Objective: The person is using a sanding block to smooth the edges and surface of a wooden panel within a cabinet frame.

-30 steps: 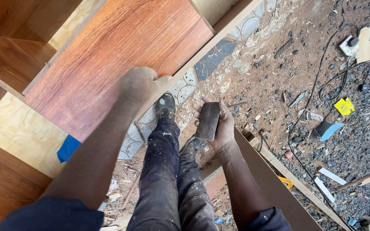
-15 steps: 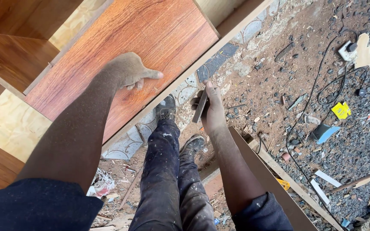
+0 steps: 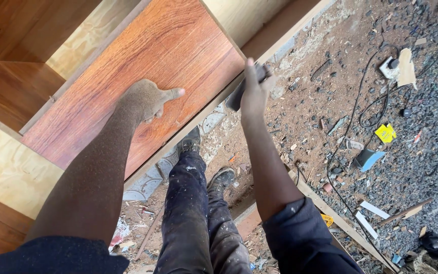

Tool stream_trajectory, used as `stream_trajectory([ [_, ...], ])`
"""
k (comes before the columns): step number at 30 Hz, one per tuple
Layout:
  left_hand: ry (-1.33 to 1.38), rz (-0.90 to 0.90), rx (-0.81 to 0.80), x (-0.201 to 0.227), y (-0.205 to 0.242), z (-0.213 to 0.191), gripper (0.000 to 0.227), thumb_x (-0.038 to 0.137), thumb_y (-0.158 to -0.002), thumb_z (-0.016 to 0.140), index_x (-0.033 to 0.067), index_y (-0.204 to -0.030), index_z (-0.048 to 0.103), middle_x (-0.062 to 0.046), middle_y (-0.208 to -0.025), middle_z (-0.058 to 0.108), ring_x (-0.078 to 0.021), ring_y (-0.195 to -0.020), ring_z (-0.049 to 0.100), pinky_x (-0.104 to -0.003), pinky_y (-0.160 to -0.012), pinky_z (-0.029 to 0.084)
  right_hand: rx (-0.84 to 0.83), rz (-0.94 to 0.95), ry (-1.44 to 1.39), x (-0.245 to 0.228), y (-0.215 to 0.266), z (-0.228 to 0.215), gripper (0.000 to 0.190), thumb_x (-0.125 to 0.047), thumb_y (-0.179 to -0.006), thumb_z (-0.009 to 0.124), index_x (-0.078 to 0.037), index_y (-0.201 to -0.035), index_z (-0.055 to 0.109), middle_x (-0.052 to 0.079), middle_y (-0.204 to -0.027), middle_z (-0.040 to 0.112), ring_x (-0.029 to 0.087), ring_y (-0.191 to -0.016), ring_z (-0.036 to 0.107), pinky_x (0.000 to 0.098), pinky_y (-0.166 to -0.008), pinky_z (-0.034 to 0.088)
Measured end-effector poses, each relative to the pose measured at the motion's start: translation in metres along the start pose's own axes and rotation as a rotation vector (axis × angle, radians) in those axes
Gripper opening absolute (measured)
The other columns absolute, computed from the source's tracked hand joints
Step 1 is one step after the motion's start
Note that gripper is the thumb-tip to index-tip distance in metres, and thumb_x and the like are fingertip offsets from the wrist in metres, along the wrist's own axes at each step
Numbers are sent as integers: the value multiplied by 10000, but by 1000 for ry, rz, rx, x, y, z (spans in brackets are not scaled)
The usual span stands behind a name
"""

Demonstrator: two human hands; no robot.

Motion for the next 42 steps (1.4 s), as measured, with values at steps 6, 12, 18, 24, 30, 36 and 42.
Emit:
stream_trajectory([
  [6,19,-4,-18,21,29,-15,831,778,-858,676,41,-497,542,-112,-385,474,-259,-348,481,-412,-498,427,292,9,-48,7,-42,25,925,-589,-754,607,-8,-1433,371,213,-1299,546,302,-1090,623,407,-884,595],
  [12,134,-20,-11,27,40,-19,781,680,-840,751,114,-452,378,-41,-399,384,-215,-342,387,-397,-401,306,41,-106,132,88,105,73,627,-306,-1020,525,94,-1412,242,4,-871,442,91,-652,407,167,-508,416],
  [18,-81,-51,10,17,22,-11,834,844,-786,632,78,-466,554,-95,-441,560,-320,-474,584,-478,-599,447,251,38,382,29,-18,46,777,-427,-1012,431,53,-1554,149,247,-1594,281,394,-1474,255,542,-1185,263],
  [24,-99,-63,-49,27,30,-20,846,864,-808,616,67,-526,602,-93,-407,526,-280,-394,560,-428,-517,464,389,-107,440,-7,-110,23,898,-474,-865,647,40,-1499,273,219,-1389,491,359,-1276,509,505,-1024,469],
  [30,-157,-40,-32,23,26,-18,843,881,-815,572,94,-514,611,-92,-426,546,-315,-463,609,-476,-585,450,411,-46,448,-6,-108,22,958,-545,-836,674,-55,-1539,248,152,-1346,518,236,-1086,670,438,-886,597],
  [36,-126,-36,-21,21,21,-14,822,870,-825,599,80,-600,636,-64,-533,649,-299,-511,634,-482,-632,491,413,-94,351,-19,-87,23,915,-516,-800,624,-32,-1512,315,176,-1457,475,314,-1254,597,497,-964,516],
  [42,-57,-82,-44,19,24,-19,729,842,-821,632,115,-792,684,-100,-637,689,-299,-586,691,-452,-666,539,200,-41,317,53,35,56,844,-482,-918,638,-92,-1540,221,233,-1376,364,487,-1308,465,614,-1063,439],
])
Point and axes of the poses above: each hand's wrist, its own y-axis away from the middle knuckle, its own z-axis out of the palm, x = y × z, the point moved 2 cm from there along -y, towards the middle knuckle
